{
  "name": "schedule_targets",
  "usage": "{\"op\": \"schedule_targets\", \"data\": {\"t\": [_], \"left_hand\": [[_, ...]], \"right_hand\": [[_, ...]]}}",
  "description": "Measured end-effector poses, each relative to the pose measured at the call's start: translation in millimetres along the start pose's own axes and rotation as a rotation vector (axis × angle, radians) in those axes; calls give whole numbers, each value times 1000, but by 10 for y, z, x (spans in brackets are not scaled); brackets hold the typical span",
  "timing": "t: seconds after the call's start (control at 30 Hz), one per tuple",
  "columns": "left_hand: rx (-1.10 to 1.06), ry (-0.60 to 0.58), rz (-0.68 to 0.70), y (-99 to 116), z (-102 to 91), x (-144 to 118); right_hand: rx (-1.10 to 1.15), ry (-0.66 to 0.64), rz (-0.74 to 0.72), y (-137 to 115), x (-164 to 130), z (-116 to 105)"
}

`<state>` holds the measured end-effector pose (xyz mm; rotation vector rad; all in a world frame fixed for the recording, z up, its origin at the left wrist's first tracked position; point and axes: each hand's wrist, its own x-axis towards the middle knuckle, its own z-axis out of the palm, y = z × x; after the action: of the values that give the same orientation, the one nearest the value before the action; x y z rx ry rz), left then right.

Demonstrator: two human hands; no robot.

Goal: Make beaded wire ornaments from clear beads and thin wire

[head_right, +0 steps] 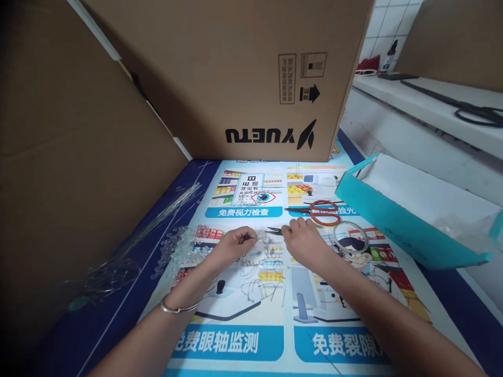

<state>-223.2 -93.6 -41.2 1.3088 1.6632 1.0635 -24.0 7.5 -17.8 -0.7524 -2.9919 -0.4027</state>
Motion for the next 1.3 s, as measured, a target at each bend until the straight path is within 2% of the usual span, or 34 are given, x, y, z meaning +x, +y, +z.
{"op": "schedule_targets", "data": {"t": [0.13, 0.27, 0.4, 0.53, 0.63, 0.77, 0.93, 1.3], "left_hand": [[24, 8, 1, 17, -2, -14], [30, 19, 1, -2, 11, -6], [40, 46, 5, -19, 21, 5], [61, 44, 19, -6, 20, -8], [87, 57, 25, 16, 38, -27], [124, 84, 72, 74, 77, -58], [244, 166, 158, 169, 110, -97], [430, 296, 247, 239, 174, -161]], "right_hand": [[3, 53, -28, -9, 28, 91], [142, 80, 121, 6, 40, 131], [389, 93, 244, 39, 25, -25], [535, 35, 157, 14, -18, -263], [482, -6, 96, -47, -71, -368], [331, -13, 107, -98, -141, -399], [266, 42, 114, -86, -155, -392], [174, 119, 103, -144, -154, -425]]}}
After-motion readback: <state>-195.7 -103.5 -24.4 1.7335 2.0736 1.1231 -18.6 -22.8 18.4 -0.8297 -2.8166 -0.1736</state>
